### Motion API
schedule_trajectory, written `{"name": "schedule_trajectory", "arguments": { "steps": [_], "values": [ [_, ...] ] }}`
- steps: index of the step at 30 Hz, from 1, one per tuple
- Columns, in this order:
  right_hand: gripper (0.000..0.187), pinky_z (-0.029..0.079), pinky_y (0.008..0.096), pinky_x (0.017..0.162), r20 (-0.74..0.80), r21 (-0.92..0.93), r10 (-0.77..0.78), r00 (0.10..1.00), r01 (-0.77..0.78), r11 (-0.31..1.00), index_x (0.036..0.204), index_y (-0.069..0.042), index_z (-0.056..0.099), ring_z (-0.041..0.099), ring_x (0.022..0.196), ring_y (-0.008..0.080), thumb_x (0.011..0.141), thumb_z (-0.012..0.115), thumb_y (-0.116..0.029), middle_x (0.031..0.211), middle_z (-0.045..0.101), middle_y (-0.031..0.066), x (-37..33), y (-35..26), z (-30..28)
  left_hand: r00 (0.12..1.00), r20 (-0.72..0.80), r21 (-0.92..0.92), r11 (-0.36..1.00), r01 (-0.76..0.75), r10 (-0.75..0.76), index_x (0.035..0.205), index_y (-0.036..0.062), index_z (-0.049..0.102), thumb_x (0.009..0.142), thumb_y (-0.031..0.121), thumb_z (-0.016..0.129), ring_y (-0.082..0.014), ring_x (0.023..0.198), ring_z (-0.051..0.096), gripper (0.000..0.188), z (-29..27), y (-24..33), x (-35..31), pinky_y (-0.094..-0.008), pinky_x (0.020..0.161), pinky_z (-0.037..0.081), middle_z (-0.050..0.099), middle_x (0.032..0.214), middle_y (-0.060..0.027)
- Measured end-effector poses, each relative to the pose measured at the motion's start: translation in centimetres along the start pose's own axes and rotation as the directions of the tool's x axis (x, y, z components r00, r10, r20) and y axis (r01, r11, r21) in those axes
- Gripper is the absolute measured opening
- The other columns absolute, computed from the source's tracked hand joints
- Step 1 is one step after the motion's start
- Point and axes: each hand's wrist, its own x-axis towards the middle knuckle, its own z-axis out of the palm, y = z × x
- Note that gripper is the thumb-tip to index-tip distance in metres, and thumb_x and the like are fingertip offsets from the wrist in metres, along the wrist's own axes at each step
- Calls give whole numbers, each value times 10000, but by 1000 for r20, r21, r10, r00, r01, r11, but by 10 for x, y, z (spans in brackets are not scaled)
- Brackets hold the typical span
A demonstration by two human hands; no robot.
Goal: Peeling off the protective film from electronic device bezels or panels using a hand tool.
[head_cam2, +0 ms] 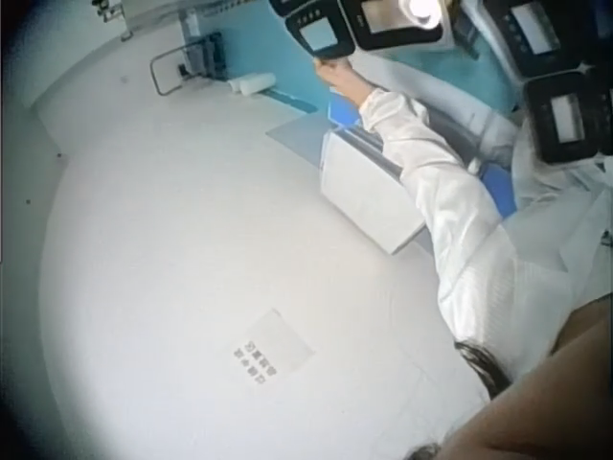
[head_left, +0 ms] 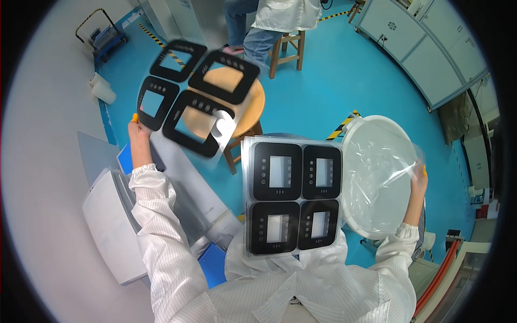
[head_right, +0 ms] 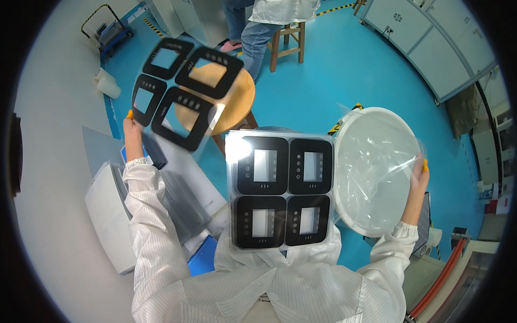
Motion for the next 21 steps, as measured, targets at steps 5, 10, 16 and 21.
{"name": "schedule_trajectory", "arguments": {
  "steps": [5, 10, 16, 21],
  "values": [
    [546, 322, 371, 1030, -753, -123, -96, 650, 5, 992, 1309, 73, 318, 393, 1215, 290, 888, 531, -203, 1306, 388, 215, -50, 27, 101, 993, 120, -281, 959, 32, 2, 1066, -105, 487, 915, 78, 259, -328, 941, 613, 329, -50, -24, -6, -373, 811, 549, 594, 1022, -248],
    [601, 193, 408, 1078, 273, -934, -52, 961, 278, 225, 1344, 26, 323, 269, 1311, 306, 845, 578, -191, 1390, 319, 217, -118, 103, 131, 995, -48, -361, 928, -94, 82, 1059, -116, 496, 905, 54, 258, -348, 983, 594, 330, -63, -94, -31, -416, 849, 530, 587, 1063, -240],
    [576, 305, 338, 1010, 153, -964, 677, 720, -43, 264, 1341, -54, 379, 428, 1193, 277, 826, 561, -236, 1292, 443, 205, -131, 152, 113, 944, -300, -113, 977, -179, 138, 1015, -58, 499, 939, 117, 275, -284, 972, 585, 294, -67, -128, -91, -408, 902, 485, 579, 1026, -185],
    [240, 452, 338, 539, -153, -937, 513, 844, -289, 196, 962, -36, 669, 562, 562, 183, 813, 541, -173, 684, 620, 67, -69, 75, 90, 966, -243, 131, 990, -55, 85, 1168, -42, 447, 954, 183, 293, -261, 1107, 498, 347, -57, -139, -129, -408, 994, 400, 494, 1205, -160]
  ]
}}
